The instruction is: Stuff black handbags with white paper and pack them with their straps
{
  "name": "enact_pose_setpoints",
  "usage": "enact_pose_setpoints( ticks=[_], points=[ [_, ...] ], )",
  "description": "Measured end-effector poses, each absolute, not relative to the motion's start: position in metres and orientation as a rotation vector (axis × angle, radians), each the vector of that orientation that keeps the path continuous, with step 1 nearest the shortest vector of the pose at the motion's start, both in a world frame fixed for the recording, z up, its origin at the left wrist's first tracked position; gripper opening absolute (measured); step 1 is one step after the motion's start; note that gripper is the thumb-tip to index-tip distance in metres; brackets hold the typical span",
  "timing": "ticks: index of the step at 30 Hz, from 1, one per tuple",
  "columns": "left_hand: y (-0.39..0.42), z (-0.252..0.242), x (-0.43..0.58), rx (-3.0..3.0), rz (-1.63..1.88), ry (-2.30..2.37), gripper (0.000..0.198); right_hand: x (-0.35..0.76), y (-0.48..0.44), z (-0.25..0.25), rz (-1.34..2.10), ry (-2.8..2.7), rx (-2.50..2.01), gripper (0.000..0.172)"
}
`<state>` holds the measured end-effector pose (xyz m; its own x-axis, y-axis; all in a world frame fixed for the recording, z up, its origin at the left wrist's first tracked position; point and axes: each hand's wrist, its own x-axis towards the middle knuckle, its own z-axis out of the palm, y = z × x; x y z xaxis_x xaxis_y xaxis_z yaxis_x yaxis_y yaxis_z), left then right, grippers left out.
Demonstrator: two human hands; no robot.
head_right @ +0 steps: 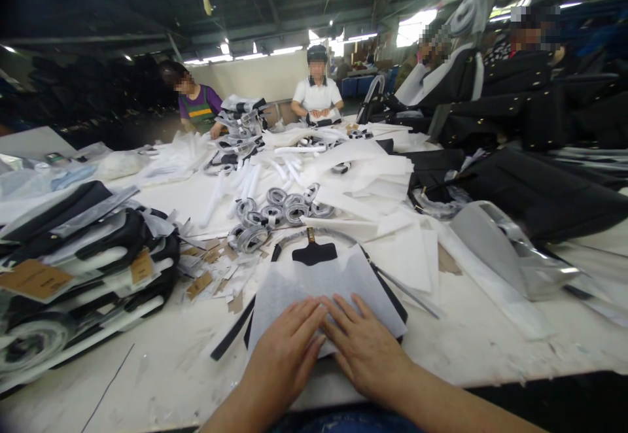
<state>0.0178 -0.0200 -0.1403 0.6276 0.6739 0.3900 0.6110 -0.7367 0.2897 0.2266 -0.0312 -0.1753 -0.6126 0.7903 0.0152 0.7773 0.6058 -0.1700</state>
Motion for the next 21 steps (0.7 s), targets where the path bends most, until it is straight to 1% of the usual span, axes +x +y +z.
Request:
enact_pose_setpoints(
  ticks=[2,4,7,9,12,16,21],
  points=[
    [-0.005,-0.158,0.014,2.784,0.524,1.081,0.048,0.231,-0.03,-0.172,0.371,-2.716,-1.346,0.072],
    [0.002,-0.178,0.008,2.815,0.416,1.051,0.054,0.236,-0.026,-0.163,0.579,-2.684,-1.342,0.065],
    [0.001,-0.192,0.001,2.804,0.396,1.059,0.055,0.242,-0.011,-0.141,0.87,-2.598,-1.342,0.049],
    [0.0,-0.19,0.0,2.774,0.395,1.078,0.053,0.244,0.003,-0.128,0.957,-2.617,-1.331,0.045],
    [0.001,-0.18,0.0,2.742,0.344,1.079,0.052,0.245,0.022,-0.12,0.864,-2.781,-1.268,0.044],
    [0.007,-0.172,-0.001,2.707,0.287,1.08,0.053,0.25,0.032,-0.132,0.641,-2.856,-1.093,0.046],
    [0.009,-0.181,-0.001,2.673,0.305,1.126,0.053,0.256,0.025,-0.152,0.484,-2.864,-1.049,0.037]
  ],
)
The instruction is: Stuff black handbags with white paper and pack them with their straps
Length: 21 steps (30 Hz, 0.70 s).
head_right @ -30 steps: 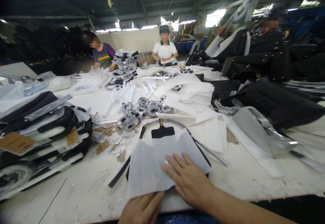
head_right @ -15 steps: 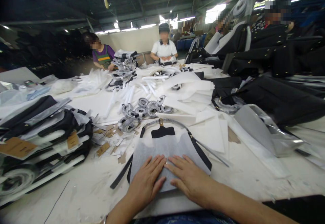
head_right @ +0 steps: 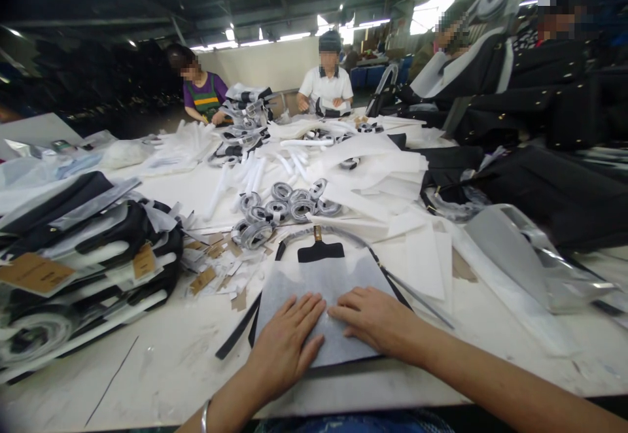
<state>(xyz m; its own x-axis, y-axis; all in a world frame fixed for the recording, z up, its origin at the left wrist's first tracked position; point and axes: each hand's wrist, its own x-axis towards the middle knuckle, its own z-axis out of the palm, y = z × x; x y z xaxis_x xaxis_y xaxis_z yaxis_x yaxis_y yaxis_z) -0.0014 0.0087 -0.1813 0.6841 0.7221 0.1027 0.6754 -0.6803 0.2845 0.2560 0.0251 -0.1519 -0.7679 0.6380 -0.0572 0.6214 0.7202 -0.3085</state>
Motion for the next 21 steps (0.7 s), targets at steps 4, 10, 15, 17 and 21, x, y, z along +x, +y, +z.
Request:
enact_pose_setpoints(
  ticks=[4,10,15,17,21],
  points=[
    [0.008,-0.185,0.0,2.654,0.323,1.144,0.052,0.256,0.024,-0.157,0.444,-2.865,-1.063,0.036],
    [0.006,-0.184,0.001,2.67,0.384,1.14,0.051,0.256,0.025,-0.154,0.392,-2.884,-1.029,0.032],
    [0.006,-0.185,0.001,2.682,0.365,1.138,0.052,0.257,0.024,-0.156,0.354,-2.867,-0.986,0.032],
    [0.006,-0.185,0.001,2.695,0.355,1.134,0.051,0.258,0.023,-0.16,0.334,-2.871,-0.976,0.031],
    [0.007,-0.184,0.001,2.694,0.338,1.132,0.051,0.259,0.023,-0.164,0.329,-2.894,-0.969,0.032]
  ],
)
